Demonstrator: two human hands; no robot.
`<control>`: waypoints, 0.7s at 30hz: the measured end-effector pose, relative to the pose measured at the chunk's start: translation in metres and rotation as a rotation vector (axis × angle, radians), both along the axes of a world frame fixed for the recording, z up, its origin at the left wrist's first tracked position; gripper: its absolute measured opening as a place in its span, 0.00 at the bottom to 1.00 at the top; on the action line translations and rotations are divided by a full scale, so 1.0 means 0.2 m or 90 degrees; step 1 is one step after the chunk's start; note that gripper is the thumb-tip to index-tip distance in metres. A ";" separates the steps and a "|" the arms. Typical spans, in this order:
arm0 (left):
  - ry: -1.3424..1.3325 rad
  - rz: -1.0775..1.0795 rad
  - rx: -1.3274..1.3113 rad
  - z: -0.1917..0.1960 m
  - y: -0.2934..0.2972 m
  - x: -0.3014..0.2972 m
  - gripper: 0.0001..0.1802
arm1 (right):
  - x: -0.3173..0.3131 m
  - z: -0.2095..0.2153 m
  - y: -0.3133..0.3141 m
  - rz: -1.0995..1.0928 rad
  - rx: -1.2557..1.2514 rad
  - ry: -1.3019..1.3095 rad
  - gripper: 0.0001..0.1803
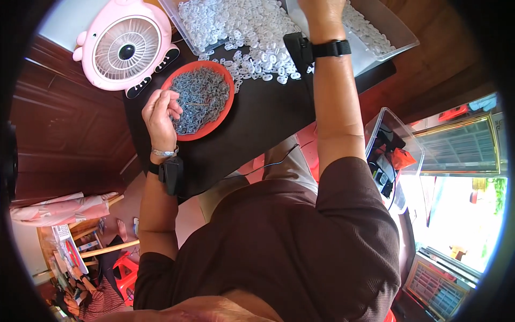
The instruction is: Assembling small white plastic components onto metal pins/rings.
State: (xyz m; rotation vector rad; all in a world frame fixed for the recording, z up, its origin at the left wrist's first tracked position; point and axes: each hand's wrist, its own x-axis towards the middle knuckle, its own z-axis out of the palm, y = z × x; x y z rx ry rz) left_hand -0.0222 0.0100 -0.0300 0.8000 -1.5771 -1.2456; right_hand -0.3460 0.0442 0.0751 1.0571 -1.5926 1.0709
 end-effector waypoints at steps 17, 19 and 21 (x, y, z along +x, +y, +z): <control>0.014 -0.012 0.030 -0.01 -0.02 0.01 0.13 | 0.38 -0.58 -0.38 0.403 0.772 -0.099 0.10; 0.009 -0.015 0.037 -0.01 -0.02 0.01 0.13 | 0.36 -0.61 -0.39 0.445 0.727 -0.098 0.09; 0.013 -0.015 0.038 -0.01 -0.03 0.01 0.13 | 0.36 -0.60 -0.39 0.428 0.739 -0.058 0.09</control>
